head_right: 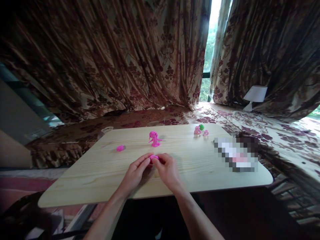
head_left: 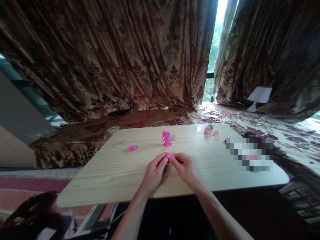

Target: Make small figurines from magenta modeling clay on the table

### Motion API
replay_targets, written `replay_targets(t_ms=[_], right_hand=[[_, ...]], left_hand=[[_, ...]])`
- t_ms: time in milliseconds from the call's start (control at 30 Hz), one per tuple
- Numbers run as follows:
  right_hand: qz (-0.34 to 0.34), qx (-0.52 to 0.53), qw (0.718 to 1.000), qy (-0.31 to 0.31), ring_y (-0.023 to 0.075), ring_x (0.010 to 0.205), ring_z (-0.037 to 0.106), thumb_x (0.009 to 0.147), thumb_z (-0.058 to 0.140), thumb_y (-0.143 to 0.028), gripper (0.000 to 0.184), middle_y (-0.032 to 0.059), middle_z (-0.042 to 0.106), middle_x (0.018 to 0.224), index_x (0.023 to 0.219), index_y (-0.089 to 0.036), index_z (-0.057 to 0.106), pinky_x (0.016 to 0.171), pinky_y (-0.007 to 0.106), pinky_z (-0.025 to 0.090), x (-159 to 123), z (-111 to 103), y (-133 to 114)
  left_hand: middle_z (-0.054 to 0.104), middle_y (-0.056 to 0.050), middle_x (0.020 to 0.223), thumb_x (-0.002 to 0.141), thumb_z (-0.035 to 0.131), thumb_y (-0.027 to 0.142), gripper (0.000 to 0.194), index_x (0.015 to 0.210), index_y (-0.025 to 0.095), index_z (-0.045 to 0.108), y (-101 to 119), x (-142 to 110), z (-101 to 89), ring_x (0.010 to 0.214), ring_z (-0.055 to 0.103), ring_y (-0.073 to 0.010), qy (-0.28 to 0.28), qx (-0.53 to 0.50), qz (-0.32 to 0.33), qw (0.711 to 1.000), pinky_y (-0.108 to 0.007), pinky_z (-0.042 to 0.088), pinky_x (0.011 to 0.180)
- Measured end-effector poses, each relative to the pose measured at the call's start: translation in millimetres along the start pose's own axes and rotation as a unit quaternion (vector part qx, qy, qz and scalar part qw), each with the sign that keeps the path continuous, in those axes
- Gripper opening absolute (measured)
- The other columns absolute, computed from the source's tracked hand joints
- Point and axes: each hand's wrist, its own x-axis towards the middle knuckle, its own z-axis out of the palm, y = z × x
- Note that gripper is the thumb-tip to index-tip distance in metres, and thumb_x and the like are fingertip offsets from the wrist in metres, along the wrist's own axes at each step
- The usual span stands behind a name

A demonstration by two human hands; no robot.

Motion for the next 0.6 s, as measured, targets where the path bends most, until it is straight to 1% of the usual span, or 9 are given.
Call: replay_targets(t_ms=[67,133,200,267,300,400,500,600], right_hand=[[-0.009,-0.005,1.000,0.003,0.0133,0.066,0.056,0.081,0.055,-0.031,0.020,0.0023,0.063,0.071,0.079,-0.017,0.069,0.059,0.024,0.044,-3.4,-1.1,0.3],[-0.028,-0.015,0.999,-0.006,0.0132,0.066,0.055,0.079,0.057,-0.029,0.017,0.0021,0.062,0.071,0.077,-0.018,0.069,0.060,0.024,0.044,-6.2,-1.6,0.4],[-0.033,0.006,0.999,-0.029,0.0137,0.069,0.057,0.077,0.058,-0.028,0.017,0.0024,0.064,0.078,0.087,-0.020,0.069,0.063,0.024,0.046,-8.4,-0.9,0.3],[-0.021,0.045,0.998,-0.038,0.0144,0.072,0.059,0.076,0.059,-0.030,0.026,0.0031,0.066,0.085,0.099,-0.021,0.067,0.065,0.025,0.048,-9.8,0.8,0.1],[-0.015,0.060,0.998,-0.034,0.0148,0.072,0.060,0.076,0.060,-0.031,0.028,0.0033,0.067,0.086,0.100,-0.020,0.066,0.066,0.026,0.048,-10.2,1.8,0.0],[-0.010,0.066,0.998,-0.012,0.0156,0.071,0.061,0.075,0.059,-0.033,0.024,0.0033,0.068,0.081,0.092,-0.019,0.067,0.067,0.027,0.049,-10.4,4.3,0.5],[-0.009,0.069,0.998,-0.006,0.0160,0.070,0.062,0.074,0.059,-0.030,0.020,0.0032,0.068,0.078,0.088,-0.018,0.067,0.067,0.028,0.049,-10.3,5.5,3.2],[-0.005,0.071,0.997,0.000,0.0163,0.068,0.062,0.073,0.060,-0.029,0.017,0.0036,0.069,0.075,0.082,-0.017,0.067,0.065,0.028,0.049,-10.0,6.0,6.8]], left_hand=[[0.065,-0.007,0.109,0.077,0.058,0.037,0.032,0.102,0.018,0.067,0.6,-1.7,0.6,0.103,0.056,-0.0195,0.006,0.000,0.002,1.000,-0.030,0.038,0.093],[0.067,-0.008,0.105,0.073,0.062,0.037,0.033,0.098,0.017,0.068,-1.1,-1.0,1.2,0.098,0.059,-0.0200,0.019,-0.017,-0.008,1.000,-0.030,0.040,0.090],[0.068,-0.008,0.099,0.070,0.065,0.038,0.036,0.098,0.015,0.067,-4.2,0.7,1.7,0.089,0.061,-0.0192,0.037,-0.039,-0.015,0.998,-0.030,0.045,0.083],[0.069,-0.008,0.092,0.070,0.065,0.040,0.040,0.100,0.014,0.065,-7.0,1.6,2.2,0.081,0.062,-0.0178,0.054,-0.052,-0.011,0.997,-0.030,0.047,0.077],[0.069,-0.007,0.088,0.070,0.064,0.042,0.041,0.100,0.014,0.065,-7.8,1.3,2.5,0.077,0.062,-0.0170,0.061,-0.057,-0.007,0.996,-0.030,0.048,0.074],[0.068,-0.006,0.082,0.070,0.062,0.044,0.039,0.093,0.013,0.066,-7.8,-1.3,5.1,0.072,0.061,-0.0157,0.068,-0.056,0.012,0.996,-0.028,0.048,0.070],[0.068,-0.005,0.082,0.066,0.066,0.041,0.035,0.087,0.014,0.069,-6.0,-4.0,8.9,0.073,0.059,-0.0153,0.066,-0.035,0.032,0.997,-0.026,0.046,0.069],[0.067,-0.005,0.075,0.064,0.067,0.040,0.032,0.082,0.014,0.069,-5.1,-5.6,11.0,0.066,0.057,-0.0141,0.066,-0.018,0.041,0.997,-0.024,0.044,0.063]])
